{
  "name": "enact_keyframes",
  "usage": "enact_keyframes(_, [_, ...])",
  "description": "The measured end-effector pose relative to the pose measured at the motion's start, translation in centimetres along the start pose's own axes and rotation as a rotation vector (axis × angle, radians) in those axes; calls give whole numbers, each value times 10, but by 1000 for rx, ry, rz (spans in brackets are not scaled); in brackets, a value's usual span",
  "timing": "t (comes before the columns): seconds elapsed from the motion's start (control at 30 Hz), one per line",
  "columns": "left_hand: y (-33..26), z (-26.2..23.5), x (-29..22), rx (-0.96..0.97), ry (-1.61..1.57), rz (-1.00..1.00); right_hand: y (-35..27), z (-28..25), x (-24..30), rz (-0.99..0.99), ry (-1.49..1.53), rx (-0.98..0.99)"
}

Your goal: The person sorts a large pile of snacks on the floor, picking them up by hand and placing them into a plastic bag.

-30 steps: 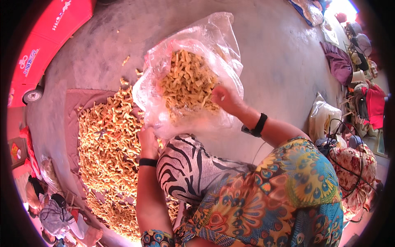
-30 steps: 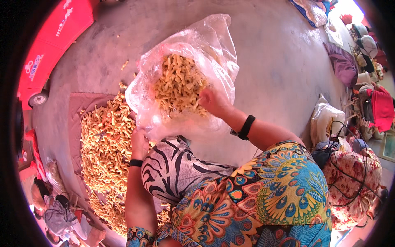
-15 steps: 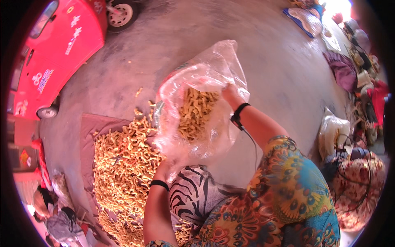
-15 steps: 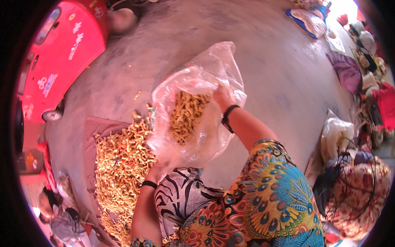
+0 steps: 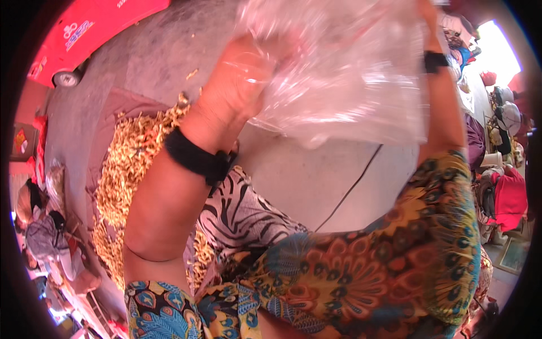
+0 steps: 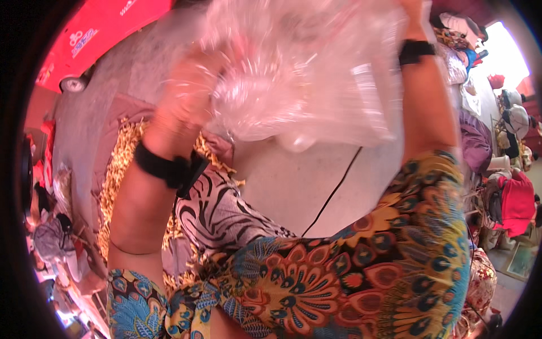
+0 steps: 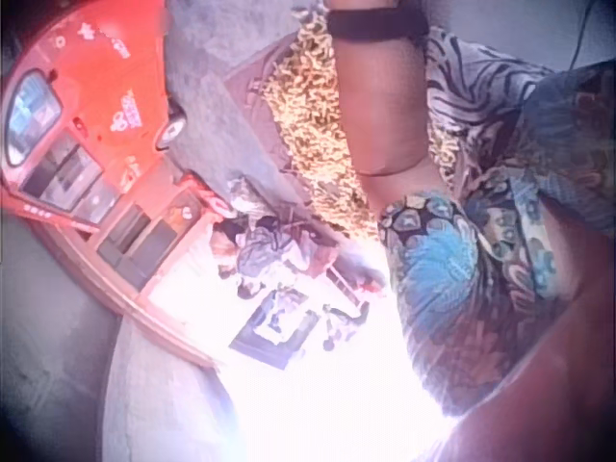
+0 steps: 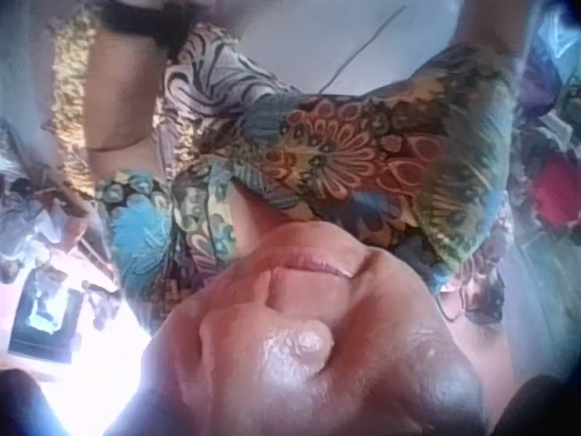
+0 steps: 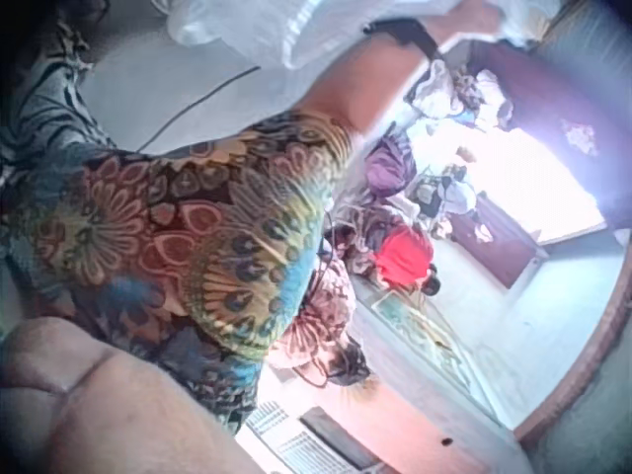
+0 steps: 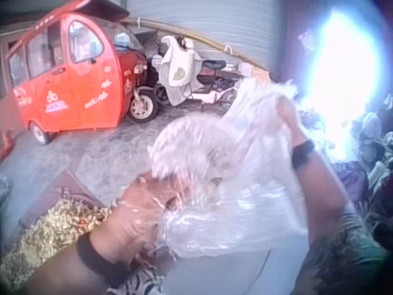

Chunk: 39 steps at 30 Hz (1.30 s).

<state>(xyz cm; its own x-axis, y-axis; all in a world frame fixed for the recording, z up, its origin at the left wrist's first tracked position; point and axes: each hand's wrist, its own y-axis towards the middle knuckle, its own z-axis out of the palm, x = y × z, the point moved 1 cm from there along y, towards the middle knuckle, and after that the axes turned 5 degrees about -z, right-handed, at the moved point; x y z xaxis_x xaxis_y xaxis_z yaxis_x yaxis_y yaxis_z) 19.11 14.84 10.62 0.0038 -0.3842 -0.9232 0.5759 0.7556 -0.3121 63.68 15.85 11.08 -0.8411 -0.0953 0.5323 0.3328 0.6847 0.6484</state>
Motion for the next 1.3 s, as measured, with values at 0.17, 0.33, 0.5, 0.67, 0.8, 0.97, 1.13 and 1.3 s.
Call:
enact_keyframes(0.17, [-10, 13, -34, 30, 367, 285, -45, -54, 2, 272, 82, -3])
enact_keyframes(0.33, [21, -68, 78, 155, 416, -12, -137, 3, -32, 613, 35, 180])
enact_keyframes(0.5, [24, -103, 113, 21, 238, -308, -200, 32, 27, 620, 531, 66])
enact_keyframes(0.67, [28, -103, 73, -169, 340, -19, -163, 1, 36, 754, 343, 5])
enact_keyframes(0.8, [-5, -123, 1, -236, -215, 170, -160, 2, 82, 767, 1056, -150])
enact_keyframes(0.97, [37, -182, 54, -194, -282, -1, -205, 35, 18, 933, 993, 17])
enact_keyframes(1.13, [28, -154, 96, -362, -186, -345, -240, 74, 0, 949, 796, -5])
enact_keyframes(1.3, [47, -164, 156, 169, -127, -152, -245, 42, -114, 730, 863, 44])
